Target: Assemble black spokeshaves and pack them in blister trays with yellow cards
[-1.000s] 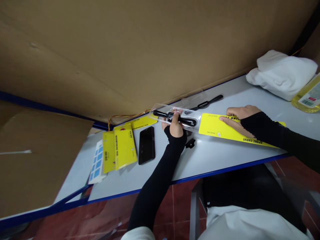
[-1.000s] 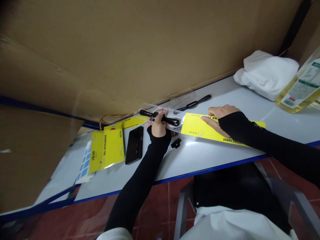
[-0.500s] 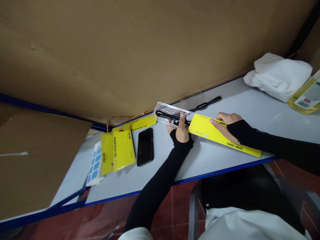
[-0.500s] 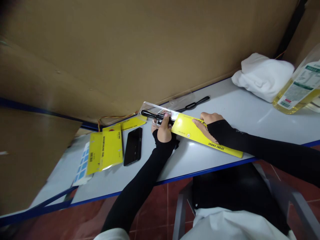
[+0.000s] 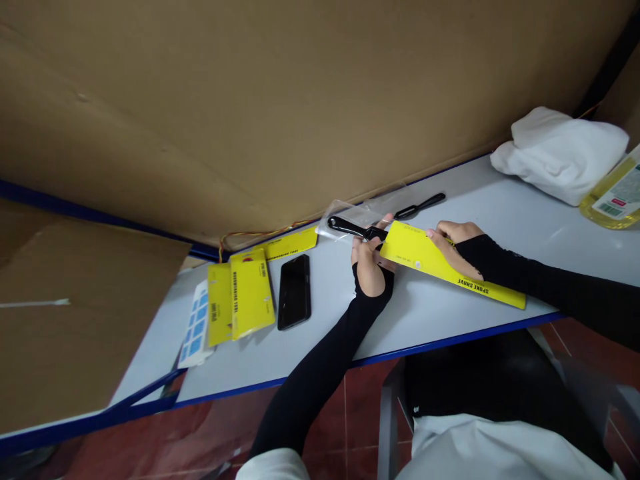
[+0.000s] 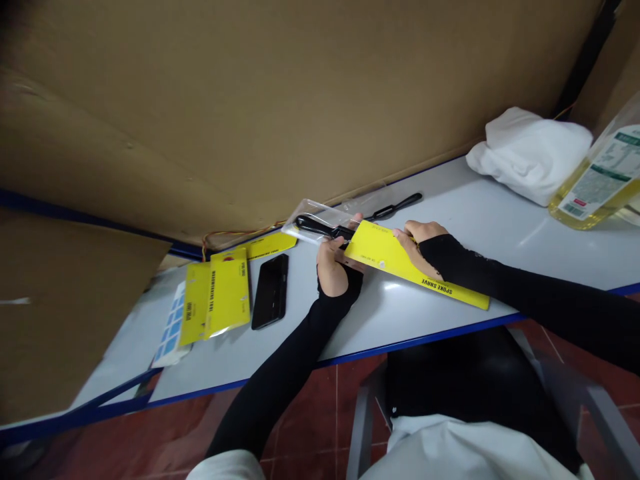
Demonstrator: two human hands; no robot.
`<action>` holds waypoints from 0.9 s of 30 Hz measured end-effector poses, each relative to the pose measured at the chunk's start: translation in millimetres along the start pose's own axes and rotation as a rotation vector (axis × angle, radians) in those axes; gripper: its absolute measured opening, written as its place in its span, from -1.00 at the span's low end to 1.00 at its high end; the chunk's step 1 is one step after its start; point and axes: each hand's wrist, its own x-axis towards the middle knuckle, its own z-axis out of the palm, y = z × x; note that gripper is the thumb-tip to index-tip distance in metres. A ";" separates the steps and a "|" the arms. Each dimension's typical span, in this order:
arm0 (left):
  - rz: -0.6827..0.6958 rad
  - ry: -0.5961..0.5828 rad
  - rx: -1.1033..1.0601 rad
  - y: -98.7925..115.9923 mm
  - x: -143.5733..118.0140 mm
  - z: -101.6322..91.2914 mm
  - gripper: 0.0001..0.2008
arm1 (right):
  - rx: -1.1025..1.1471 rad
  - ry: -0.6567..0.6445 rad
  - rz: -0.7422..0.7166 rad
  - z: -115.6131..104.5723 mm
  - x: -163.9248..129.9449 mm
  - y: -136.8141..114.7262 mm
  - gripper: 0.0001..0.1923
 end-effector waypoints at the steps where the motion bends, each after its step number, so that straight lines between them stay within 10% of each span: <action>1: 0.051 0.037 -0.055 -0.7 0.0 -0.1 -0.58 | -0.001 0.003 -0.012 -1.8 0.2 0.9 -0.52; 27: -0.008 -0.035 -0.186 11.9 -3.4 0.8 -0.32 | 0.042 0.016 -0.108 -16.6 1.5 7.2 -0.48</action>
